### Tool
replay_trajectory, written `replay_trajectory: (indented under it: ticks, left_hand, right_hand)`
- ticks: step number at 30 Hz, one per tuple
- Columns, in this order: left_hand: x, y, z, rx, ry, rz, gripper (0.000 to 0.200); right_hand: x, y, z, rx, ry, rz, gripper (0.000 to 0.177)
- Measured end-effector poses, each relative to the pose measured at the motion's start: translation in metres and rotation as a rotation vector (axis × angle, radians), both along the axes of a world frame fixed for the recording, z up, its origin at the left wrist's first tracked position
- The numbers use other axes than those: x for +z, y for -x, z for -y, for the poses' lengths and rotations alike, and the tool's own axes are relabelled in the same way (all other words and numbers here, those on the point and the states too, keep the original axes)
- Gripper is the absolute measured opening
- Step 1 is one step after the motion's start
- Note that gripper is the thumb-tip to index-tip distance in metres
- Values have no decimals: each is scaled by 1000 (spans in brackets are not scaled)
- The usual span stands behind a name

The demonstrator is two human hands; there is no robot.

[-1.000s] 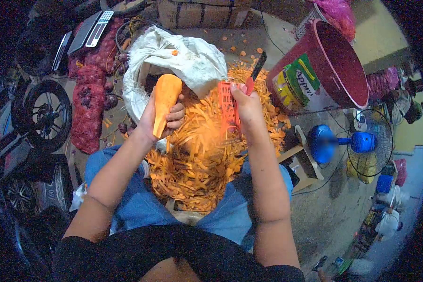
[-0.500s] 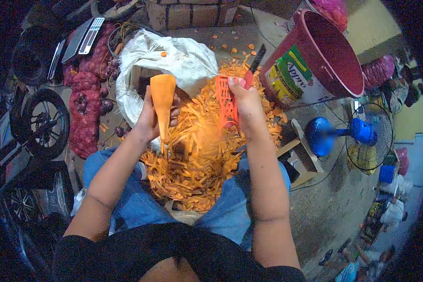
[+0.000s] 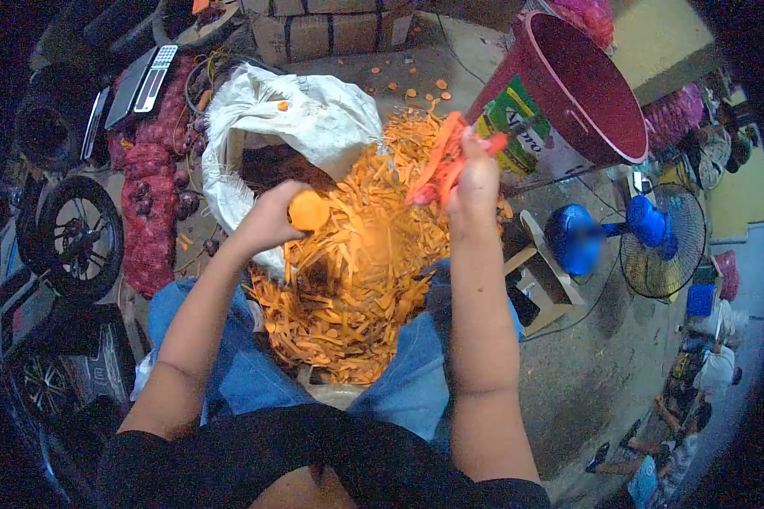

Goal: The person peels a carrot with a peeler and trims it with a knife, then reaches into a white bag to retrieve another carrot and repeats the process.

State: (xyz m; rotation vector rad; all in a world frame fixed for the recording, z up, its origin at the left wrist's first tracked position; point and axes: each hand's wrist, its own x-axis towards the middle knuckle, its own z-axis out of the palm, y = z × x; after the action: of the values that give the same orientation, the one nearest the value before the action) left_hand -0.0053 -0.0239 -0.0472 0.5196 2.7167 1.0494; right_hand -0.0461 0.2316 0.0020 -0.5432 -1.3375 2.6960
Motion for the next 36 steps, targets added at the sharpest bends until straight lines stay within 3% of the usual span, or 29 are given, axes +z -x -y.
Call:
replay_trajectory:
  ticks: [2, 5, 7, 10, 11, 12, 13, 14, 16, 18, 19, 20, 22, 23, 24, 25, 26, 27, 29, 31, 36]
  left_hand:
    - [-20, -6, -2, -93, 160, 125, 55]
    - [-43, -4, -10, -207, 271, 295, 51]
    - [-37, 15, -24, -265, 223, 213, 50]
    - [19, 72, -80, -279, 253, 28, 47]
    - [44, 92, -105, -182, 138, -42, 48]
    - [60, 116, -131, -199, -243, -296, 56]
    - [100, 119, -154, -108, -315, -444, 63]
    - [125, 130, -174, -184, -415, -472, 69]
    - [165, 125, -197, -136, -264, -532, 62]
    - [166, 111, -199, -462, -130, -294, 54]
    - [162, 79, -186, -677, -274, -137, 42]
    - [154, 46, -175, -896, -240, -80, 41]
    - [139, -29, -142, -1322, -616, 231, 36]
    - [139, -56, -124, -1467, -600, 409, 35]
    - [137, -78, -112, -1513, -682, 504, 36]
    - [136, -95, -103, -1557, -762, 602, 37]
    - [133, -107, -95, -1522, -827, 534, 39]
    - [136, -111, -88, -1513, -785, 563, 35]
    - [139, -117, -82, -1496, -753, 595, 31]
    - [138, -119, -78, -1457, -622, 453, 22]
    - [134, -118, -70, -1394, -668, 356, 16]
  right_hand:
    - [10, 1, -15, -183, 32, 12, 15]
    - [6, 5, -45, -247, 77, -18, 13]
    - [0, 10, -69, -314, 101, -76, 16]
    - [1, 11, -94, -453, 125, -57, 17]
    - [11, 5, -95, -447, 142, -63, 18]
    - [15, 4, -96, -447, 142, -67, 18]
    - [17, 2, -98, -467, 142, -40, 18]
    - [19, 1, -100, -489, 141, -13, 18]
    - [7, 2, -111, -479, 137, -50, 19]
    - [7, 2, -113, -467, 110, -10, 21]
    - [4, 3, -117, -462, 111, -11, 21]
    - [-2, 3, -124, -393, 148, -43, 20]
    - [-2, -2, -128, -324, 183, -76, 19]
    - [2, -8, -124, -217, 204, -148, 18]
    - [6, -11, -118, -108, 226, -221, 17]
    - [12, -10, -110, -105, 230, -223, 17]
    - [19, -8, -101, -206, 199, -123, 18]
    - [21, -6, -94, -306, 166, -19, 20]
    - [16, -3, -90, -285, 129, -33, 20]
    - [13, 0, -82, -278, 133, -48, 19]
    - [2, 12, -68, -236, 65, -48, 19]
